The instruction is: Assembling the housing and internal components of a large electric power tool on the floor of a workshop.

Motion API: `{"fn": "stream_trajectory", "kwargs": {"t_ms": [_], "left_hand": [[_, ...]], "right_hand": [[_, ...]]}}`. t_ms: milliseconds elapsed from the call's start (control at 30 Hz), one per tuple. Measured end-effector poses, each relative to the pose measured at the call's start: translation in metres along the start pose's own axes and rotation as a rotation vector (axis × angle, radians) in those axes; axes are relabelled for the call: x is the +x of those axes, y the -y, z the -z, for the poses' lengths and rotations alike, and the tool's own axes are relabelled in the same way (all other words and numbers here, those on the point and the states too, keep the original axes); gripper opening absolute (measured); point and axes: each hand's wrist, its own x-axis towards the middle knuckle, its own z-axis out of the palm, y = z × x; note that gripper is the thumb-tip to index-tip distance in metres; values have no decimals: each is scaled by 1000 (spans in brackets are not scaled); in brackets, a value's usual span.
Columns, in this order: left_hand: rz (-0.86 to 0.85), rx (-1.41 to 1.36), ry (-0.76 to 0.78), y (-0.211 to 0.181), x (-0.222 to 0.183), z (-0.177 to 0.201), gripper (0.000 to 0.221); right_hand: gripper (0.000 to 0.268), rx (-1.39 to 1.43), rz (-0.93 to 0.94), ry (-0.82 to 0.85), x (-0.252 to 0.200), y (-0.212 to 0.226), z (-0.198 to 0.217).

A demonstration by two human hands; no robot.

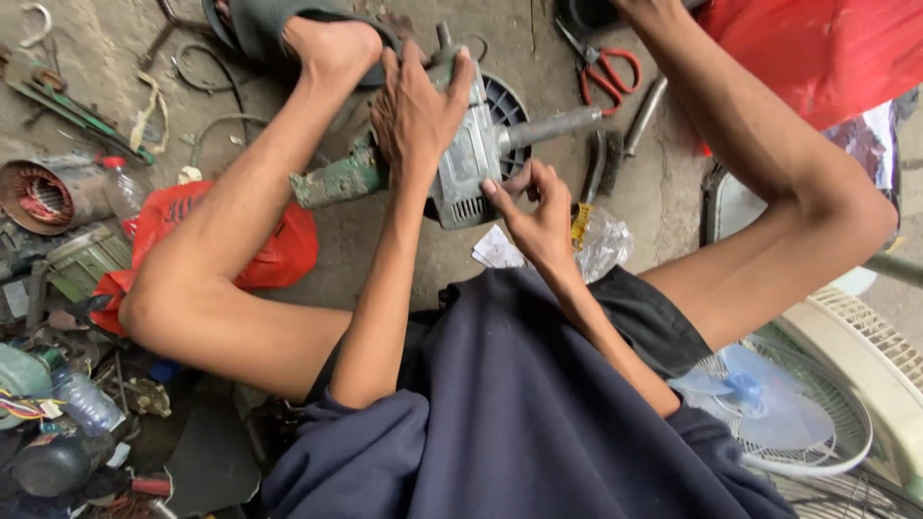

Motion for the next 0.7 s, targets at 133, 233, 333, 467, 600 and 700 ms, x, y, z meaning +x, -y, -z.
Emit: {"fn": "stream_trajectory", "kwargs": {"t_ms": [133,233,333,467,600,700], "left_hand": [[-6,7,11,1,-11,1,74],[-66,-60,-54,-3,-5,13,65],[-25,-12,-28,-3,10,5,71],[-18,-4,-18,-2,-9,8,68],[-20,19,-29,1,0,1,74],[22,-6,34,-7,-7,9,73]], "right_hand": [[38,28,42,-33,17,8,-3],[36,66,101,-41,16,22,-5],[40,5,12,-12,13,14,-8],[40,60,20,-44,24,18,-13],[40,68,53,-25,12,18,-8],[41,13,2,-48,4,14,-8]]}}
